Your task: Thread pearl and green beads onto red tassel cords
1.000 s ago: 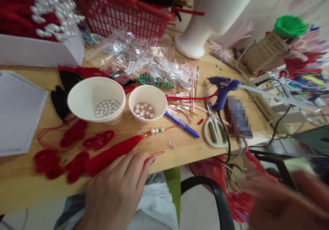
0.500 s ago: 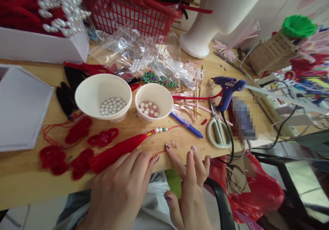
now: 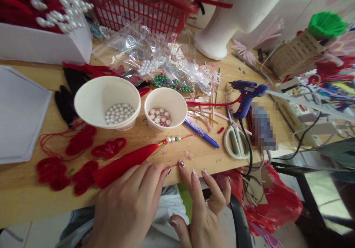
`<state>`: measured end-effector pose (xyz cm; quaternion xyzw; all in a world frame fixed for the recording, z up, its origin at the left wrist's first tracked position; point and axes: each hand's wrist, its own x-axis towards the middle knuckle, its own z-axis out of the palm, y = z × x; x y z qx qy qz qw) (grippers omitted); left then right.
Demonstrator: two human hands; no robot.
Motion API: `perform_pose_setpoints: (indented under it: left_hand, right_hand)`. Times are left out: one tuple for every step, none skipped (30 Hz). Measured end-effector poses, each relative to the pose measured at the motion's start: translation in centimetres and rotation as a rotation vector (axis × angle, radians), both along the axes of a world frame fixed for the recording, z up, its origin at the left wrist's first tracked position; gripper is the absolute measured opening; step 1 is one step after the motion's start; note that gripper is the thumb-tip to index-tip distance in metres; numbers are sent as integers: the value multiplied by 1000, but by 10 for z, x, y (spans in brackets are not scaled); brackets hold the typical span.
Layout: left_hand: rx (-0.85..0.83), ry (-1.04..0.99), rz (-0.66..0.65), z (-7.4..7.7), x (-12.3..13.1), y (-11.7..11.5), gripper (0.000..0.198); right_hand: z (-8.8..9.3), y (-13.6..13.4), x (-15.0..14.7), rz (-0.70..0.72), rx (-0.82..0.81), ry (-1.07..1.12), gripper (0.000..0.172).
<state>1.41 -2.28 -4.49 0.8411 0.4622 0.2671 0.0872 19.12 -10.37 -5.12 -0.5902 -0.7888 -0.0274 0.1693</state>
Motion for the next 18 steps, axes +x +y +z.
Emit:
perform_pose_setpoints:
  left_hand:
    - [0, -4, -4, 0, -1, 0, 9]
    - [-5, -4, -8, 0, -1, 0, 9]
    - [-12, -1, -9, 0, -1, 0, 8]
    - [-16, 4, -7, -1, -2, 0, 8]
    - [-16, 7, -5, -1, -2, 0, 8]
    - [-16, 10, -5, -2, -2, 0, 8]
    - [-17, 14, -6, -2, -2, 0, 8]
    - [-12, 16, -6, -3, -1, 0, 8]
    - [-11, 19, -6, -3, -1, 0, 7]
    - [-12, 20, -8, -4, -1, -1, 7]
    - [-15, 21, -9, -4, -1, -1, 6]
    - [-13, 19, -9, -4, -1, -1, 5]
    - [-9, 18, -9, -3, -2, -1, 5]
    - [-2, 17, -9, -3, -2, 0, 6]
    - [5, 17, -11, -3, -2, 0, 7]
    - [15, 19, -13, -3, -2, 0, 8]
    - [21, 24, -16, -2, -3, 0, 8]
    - [27, 27, -18, -3, -3, 0, 9]
  right_hand:
    - [1, 3, -3, -10, 8, -2, 74]
    - [2, 6, -7, -23, 21, -1, 74]
    - [3, 9, -10, -38, 30, 3, 74]
    - [3, 10, -12, -52, 38, 5, 74]
    - [3, 10, -12, -60, 35, 2, 74]
    - [3, 8, -12, -62, 33, -4, 74]
    - [2, 5, -10, -57, 28, -11, 74]
    - [2, 2, -7, -51, 20, -19, 74]
    - [2, -2, -4, -46, 11, -20, 75]
    - [2, -5, -2, -38, 5, -17, 77]
    - [3, -6, 0, -27, 1, -15, 78]
    - [4, -5, 0, -19, 0, -17, 79]
    - [6, -3, 0, -13, -2, -21, 79]
    - [7, 1, -2, -13, 2, -25, 78]
    - [9, 5, -4, -17, 8, -24, 77]
    - [9, 8, -5, -25, 13, -19, 76]
    - [9, 10, -6, -34, 14, -11, 76]
    - [8, 11, -6, -38, 12, -8, 76]
